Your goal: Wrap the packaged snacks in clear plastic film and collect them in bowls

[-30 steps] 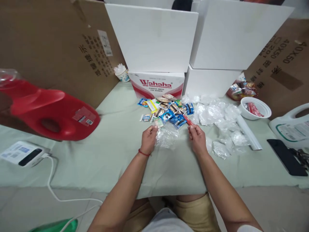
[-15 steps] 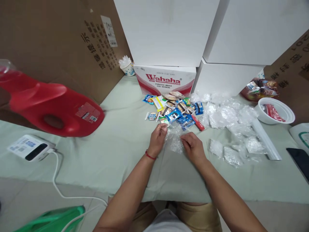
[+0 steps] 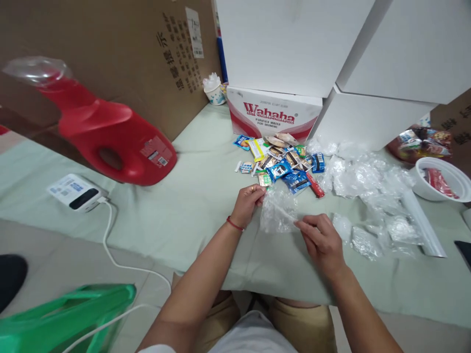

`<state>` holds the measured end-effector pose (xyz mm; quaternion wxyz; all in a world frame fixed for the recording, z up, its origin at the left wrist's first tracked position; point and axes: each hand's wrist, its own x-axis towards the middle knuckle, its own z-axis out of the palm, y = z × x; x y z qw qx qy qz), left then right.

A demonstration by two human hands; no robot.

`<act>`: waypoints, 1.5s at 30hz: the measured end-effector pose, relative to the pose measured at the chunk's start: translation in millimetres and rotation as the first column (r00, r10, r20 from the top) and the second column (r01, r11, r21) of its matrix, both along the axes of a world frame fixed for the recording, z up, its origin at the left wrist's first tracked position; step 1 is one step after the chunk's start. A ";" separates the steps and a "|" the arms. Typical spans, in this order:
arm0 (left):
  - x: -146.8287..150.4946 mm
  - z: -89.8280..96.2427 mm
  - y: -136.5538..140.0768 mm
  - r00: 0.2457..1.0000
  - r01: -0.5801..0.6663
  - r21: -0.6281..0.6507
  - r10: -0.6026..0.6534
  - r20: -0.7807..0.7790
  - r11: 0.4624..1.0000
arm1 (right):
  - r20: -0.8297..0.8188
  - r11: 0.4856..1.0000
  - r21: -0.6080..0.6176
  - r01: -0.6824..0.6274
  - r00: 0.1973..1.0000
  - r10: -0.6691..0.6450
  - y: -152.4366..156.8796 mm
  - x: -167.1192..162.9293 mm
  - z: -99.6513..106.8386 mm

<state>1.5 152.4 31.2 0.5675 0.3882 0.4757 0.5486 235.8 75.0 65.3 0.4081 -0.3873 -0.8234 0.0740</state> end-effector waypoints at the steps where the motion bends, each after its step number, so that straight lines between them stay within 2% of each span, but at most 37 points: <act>1: -0.1 0.8 -0.4 1.000 0.006 0.000 -0.006 0.010 1.000 | 0.003 1.000 0.004 0.010 1.000 -0.010 -8.8 4.1 1.5; 6: 1.8 1.5 -2.5 0.996 0.086 0.014 -0.086 0.006 0.996 | -0.003 0.998 0.035 0.052 0.999 -0.052 -38.2 11.5 -1.7; 10: -1.1 3.4 -11.5 0.967 0.252 0.063 -0.250 -0.041 0.966 | 0.020 0.996 0.066 0.062 0.998 -0.063 -35.2 4.7 -8.5; 12: -2.8 4.6 -15.7 0.953 0.299 0.113 -0.290 -0.091 0.947 | 0.035 0.995 0.085 0.048 0.998 -0.051 -30.3 0.2 -10.0; 15: -1.7 4.5 -15.9 0.941 0.252 0.147 -0.207 -0.267 0.956 | 0.059 0.996 0.092 0.010 0.998 -0.016 -27.7 -5.4 -7.0; 17: 0.6 3.1 -11.8 0.949 0.154 0.121 -0.112 -0.295 0.981 | 0.073 0.995 0.097 -0.004 0.997 -0.003 -31.7 -6.5 -2.1; 20: 2.1 0.8 -4.2 0.992 0.036 0.074 -0.026 -0.124 0.997 | 0.091 0.993 0.114 0.010 0.996 -0.020 -45.4 -1.7 5.2; 22: 1.9 0.0 -1.1 1.000 0.019 0.057 -0.018 -0.022 0.998 | 0.104 0.993 0.115 0.030 0.994 -0.042 -58.0 5.8 7.6; 30: 9.1 1.8 -4.6 0.981 0.145 0.067 -0.152 0.117 0.987 | 0.167 0.985 0.077 0.157 0.971 -0.168 -106.6 25.3 0.9; 34: 10.6 2.3 -5.5 0.954 0.160 0.026 -0.161 0.252 0.987 | 0.174 0.980 0.062 0.190 0.964 -0.199 -100.0 32.1 -3.3; 36: 9.8 2.7 -5.9 0.962 0.141 0.029 -0.144 0.231 0.990 | 0.095 0.954 -0.008 0.301 0.950 -0.299 -86.7 38.7 -1.9; 38: 8.6 3.9 -6.8 0.960 0.151 0.057 -0.160 0.231 0.987 | -0.120 0.884 -0.218 0.413 0.888 -0.444 -70.4 43.2 3.8; 39: 7.9 4.8 -7.4 0.949 0.169 0.074 -0.183 0.257 0.983 | -0.265 0.841 -0.371 0.395 0.822 -0.503 -62.1 43.5 8.1; 40: 7.1 5.8 -7.9 0.933 0.191 0.092 -0.210 0.294 0.977 | -0.413 0.801 -0.516 0.305 0.731 -0.544 -54.1 42.3 13.1; 41: 6.5 6.6 -8.5 0.916 0.213 0.112 -0.238 0.324 0.971 | -0.547 0.771 -0.617 0.158 0.618 -0.565 -46.9 39.5 18.2; 42: 6.0 7.1 -8.9 0.902 0.234 0.133 -0.266 0.340 0.963 | -0.652 0.747 -0.664 -0.011 0.498 -0.572 -40.6 35.5 23.1; 45: 6.3 5.6 -9.9 0.883 0.291 0.177 -0.335 0.328 0.940 | -0.779 0.666 -0.617 -0.420 0.206 -0.592 -29.1 20.2 33.0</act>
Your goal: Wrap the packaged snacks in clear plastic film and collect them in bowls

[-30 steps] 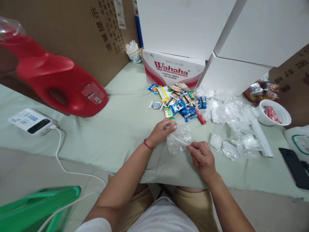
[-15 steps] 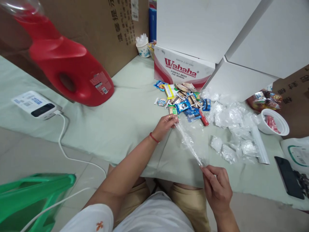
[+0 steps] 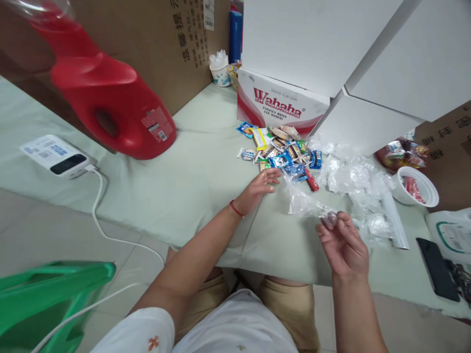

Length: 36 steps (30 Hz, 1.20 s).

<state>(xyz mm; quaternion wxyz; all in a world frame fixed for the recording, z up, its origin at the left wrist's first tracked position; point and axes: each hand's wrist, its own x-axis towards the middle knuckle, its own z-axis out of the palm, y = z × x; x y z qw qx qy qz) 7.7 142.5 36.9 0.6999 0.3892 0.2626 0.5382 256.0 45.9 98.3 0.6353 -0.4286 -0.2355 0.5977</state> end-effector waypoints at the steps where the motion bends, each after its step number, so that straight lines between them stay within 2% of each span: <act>1: 0.8 -1.5 -0.2 1.000 0.016 0.005 -0.016 -0.004 1.000 | -0.113 0.999 -0.024 -0.030 0.993 0.027 1.3 -4.7 1.0; 3: 3.1 -5.1 -0.3 0.999 0.051 -0.005 -0.051 -0.010 0.999 | -0.293 0.995 -0.052 -0.083 0.954 0.064 0.3 -11.3 -0.4; 6: 7.2 -9.3 -0.3 0.991 0.130 -0.053 -0.130 -0.004 0.990 | -0.489 0.990 -0.024 -0.137 0.866 0.107 -6.7 -14.2 -8.1; 9: 9.9 -9.3 -0.6 0.979 0.201 -0.096 -0.202 -0.006 0.975 | -0.652 0.965 0.106 -0.239 0.716 0.249 -14.9 -12.3 -17.8; 12: 9.5 -5.8 -1.6 0.947 0.317 -0.090 -0.321 -0.026 0.944 | -0.727 0.895 0.294 -0.336 0.530 0.438 -18.8 -8.7 -24.1; 14: 7.5 -3.7 -2.3 0.893 0.442 -0.055 -0.445 -0.076 0.896 | -0.719 0.871 0.365 -0.330 0.494 0.488 -17.3 -3.6 -25.0; 15: 6.3 -3.1 -2.4 0.873 0.473 -0.035 -0.474 -0.113 0.880 | -0.700 0.877 0.375 -0.302 0.528 0.481 -15.1 0.5 -24.7; 16: 5.2 -2.8 -2.3 0.872 0.468 -0.020 -0.466 -0.148 0.883 | -0.667 0.892 0.370 -0.259 0.595 0.449 -11.9 5.5 -24.3; 18: 4.0 -3.1 -1.2 0.912 0.375 -0.004 -0.369 -0.181 0.927 | -0.524 0.935 0.308 -0.177 0.788 0.322 -3.4 17.8 -24.3; 20: 4.5 -3.7 0.7 0.950 0.258 0.013 -0.252 -0.185 0.966 | -0.220 0.973 0.182 -0.142 0.959 0.181 5.5 29.7 -26.4; 21: 5.3 -4.0 1.7 0.959 0.213 0.032 -0.203 -0.196 0.976 | -0.012 0.989 0.106 -0.104 0.994 0.106 8.8 34.0 -27.8; 22: 6.3 -4.1 2.6 0.963 0.174 0.060 -0.157 -0.219 0.983 | 0.203 0.998 0.047 -0.033 0.979 0.023 10.7 36.2 -29.0; 23: 7.4 -4.2 3.3 0.963 0.132 0.092 -0.106 -0.249 0.987 | 0.391 0.997 0.033 0.071 0.917 -0.078 10.9 36.1 -29.4; 24: 8.4 -4.2 3.7 0.958 0.087 0.124 -0.049 -0.282 0.988 | 0.526 0.980 0.072 0.183 0.828 -0.193 9.3 33.4 -28.6; 26: 10.0 -4.0 3.5 0.941 0.011 0.178 0.050 -0.335 0.984 | 0.649 0.916 0.225 0.331 0.651 -0.394 2.7 20.6 -22.3; 27: 10.6 -3.9 3.0 0.934 -0.013 0.196 0.082 -0.348 0.980 | 0.680 0.893 0.305 0.330 0.581 -0.447 -0.6 11.4 -17.1; 29: 11.1 -3.3 1.5 0.930 -0.024 0.218 0.102 -0.353 0.976 | 0.776 0.892 0.417 0.176 0.441 -0.450 -1.5 -8.1 -5.3; 31: 11.2 -2.4 -0.1 0.923 -0.013 0.252 0.108 -0.369 0.968 | 0.879 0.904 0.422 -0.064 0.273 -0.391 9.7 -22.8 3.3; 33: 11.0 -1.7 -1.0 0.906 -0.019 0.312 0.149 -0.396 0.950 | 0.941 0.910 0.331 -0.248 0.155 -0.300 31.4 -27.4 5.3; 36: 10.7 -2.5 -1.0 0.894 -0.031 0.344 0.180 -0.411 0.939 | 0.990 0.911 0.133 -0.392 0.093 -0.105 63.8 -18.0 -0.2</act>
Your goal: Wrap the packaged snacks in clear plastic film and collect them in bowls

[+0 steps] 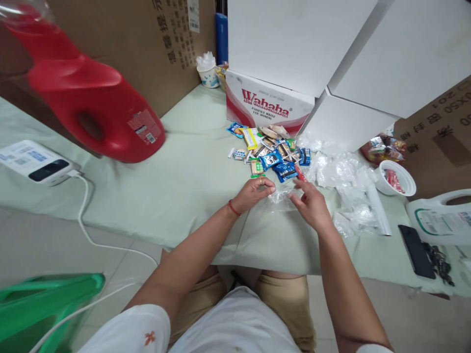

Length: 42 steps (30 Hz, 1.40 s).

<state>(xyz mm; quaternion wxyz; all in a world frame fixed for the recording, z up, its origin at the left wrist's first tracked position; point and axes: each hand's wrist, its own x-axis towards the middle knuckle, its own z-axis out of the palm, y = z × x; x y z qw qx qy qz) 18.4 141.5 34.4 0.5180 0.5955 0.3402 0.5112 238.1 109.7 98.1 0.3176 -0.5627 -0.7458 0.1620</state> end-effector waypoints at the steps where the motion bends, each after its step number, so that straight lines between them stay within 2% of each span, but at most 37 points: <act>1: 0.1 -0.7 0.1 1.000 0.002 -0.021 -0.002 0.013 1.000 | 0.011 0.999 -0.037 -0.022 1.000 0.022 6.1 4.4 -1.7; 3: 0.9 -2.3 0.2 0.999 0.013 -0.081 -0.009 0.052 0.997 | 0.007 0.999 -0.025 -0.041 0.999 0.041 8.6 10.8 -2.7; 6: 2.6 -3.2 -0.2 0.994 0.031 -0.150 -0.014 0.108 0.988 | 0.007 0.990 0.138 -0.033 0.999 0.033 -5.4 11.6 -0.2; 9: 3.6 -1.5 -1.3 0.990 0.033 -0.186 -0.006 0.144 0.982 | 0.070 0.950 0.308 -0.039 0.997 0.018 -23.2 8.5 0.0; 12: 3.1 1.1 -2.2 0.989 0.050 -0.194 -0.022 0.146 0.980 | 0.141 0.902 0.422 -0.087 0.990 0.029 -36.8 9.6 -1.6; 15: 1.9 2.7 -2.5 0.988 0.061 -0.192 -0.032 0.149 0.980 | 0.154 0.895 0.407 -0.183 0.979 0.131 -48.3 13.8 3.6; 17: 1.4 2.9 -2.7 0.987 0.058 -0.209 -0.024 0.160 0.976 | 0.085 0.909 0.366 -0.197 0.980 0.178 -52.6 14.8 12.8; 19: 1.4 2.6 -3.3 0.984 0.066 -0.246 -0.023 0.174 0.967 | 0.018 0.923 0.365 -0.123 0.992 0.125 -49.3 12.1 23.7; 21: 1.9 2.5 -4.5 0.982 0.092 -0.283 -0.039 0.187 0.955 | 0.048 0.928 0.366 -0.075 0.997 0.062 -36.3 5.0 31.3; 22: 2.2 2.6 -5.1 0.980 0.108 -0.298 -0.051 0.193 0.948 | 0.105 0.934 0.342 -0.105 0.992 0.074 -26.6 0.3 32.6; 24: 2.4 3.3 -6.2 0.978 0.128 -0.314 -0.066 0.198 0.941 | 0.229 0.938 0.238 -0.250 0.954 0.196 -4.9 -9.7 29.6; 27: 1.7 4.8 -6.8 0.980 0.107 -0.312 -0.047 0.192 0.944 | 0.314 0.900 0.122 -0.417 0.877 0.364 18.2 -20.0 17.2; 29: 0.4 5.2 -6.5 0.982 0.077 -0.291 -0.021 0.190 0.954 | 0.320 0.892 0.160 -0.424 0.877 0.359 19.8 -21.0 10.1; 32: -1.8 4.5 -5.1 0.977 0.035 -0.272 0.024 0.213 0.962 | 0.272 0.879 0.306 -0.365 0.919 0.286 6.1 -15.2 6.6; 36: -2.6 2.1 -1.8 0.962 0.006 -0.329 0.084 0.260 0.944 | 0.187 0.841 0.450 -0.301 0.952 0.241 -20.2 -4.7 9.1; 42: -4.4 -0.2 4.3 0.936 -0.048 -0.370 0.171 0.309 0.928 | 0.158 0.841 0.477 -0.256 0.966 0.205 -54.2 19.7 16.3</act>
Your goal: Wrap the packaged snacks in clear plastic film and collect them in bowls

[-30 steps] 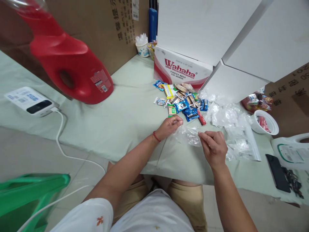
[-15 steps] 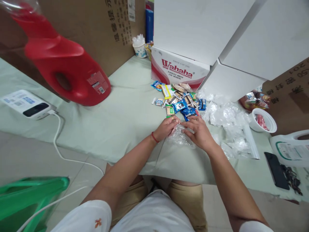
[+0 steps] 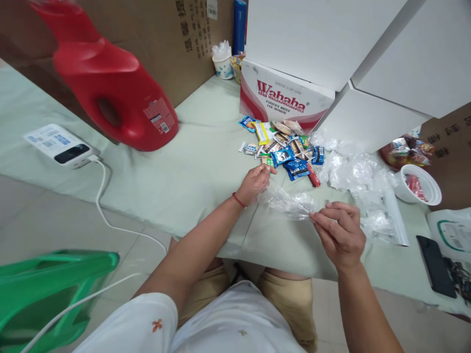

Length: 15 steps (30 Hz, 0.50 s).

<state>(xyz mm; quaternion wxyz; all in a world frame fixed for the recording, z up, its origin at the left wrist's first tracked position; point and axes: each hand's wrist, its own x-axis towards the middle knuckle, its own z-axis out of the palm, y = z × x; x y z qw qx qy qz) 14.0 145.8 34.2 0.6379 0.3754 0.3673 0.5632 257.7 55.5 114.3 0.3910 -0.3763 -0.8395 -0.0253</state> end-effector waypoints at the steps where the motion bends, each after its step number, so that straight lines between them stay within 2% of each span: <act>1: -0.9 -0.2 0.6 1.000 -0.003 -0.006 0.003 0.012 1.000 | -0.005 1.000 -0.001 0.000 1.000 0.000 -4.8 6.1 0.8; 10: -5.7 0.3 5.5 0.997 -0.073 -0.049 0.075 0.027 0.996 | -0.095 0.987 0.022 0.160 0.983 -0.158 -47.3 48.2 -8.2; 15: -7.0 4.3 4.9 0.998 -0.062 -0.032 0.063 0.029 0.998 | -0.161 0.963 -0.047 0.266 0.949 -0.270 -67.7 68.3 -25.3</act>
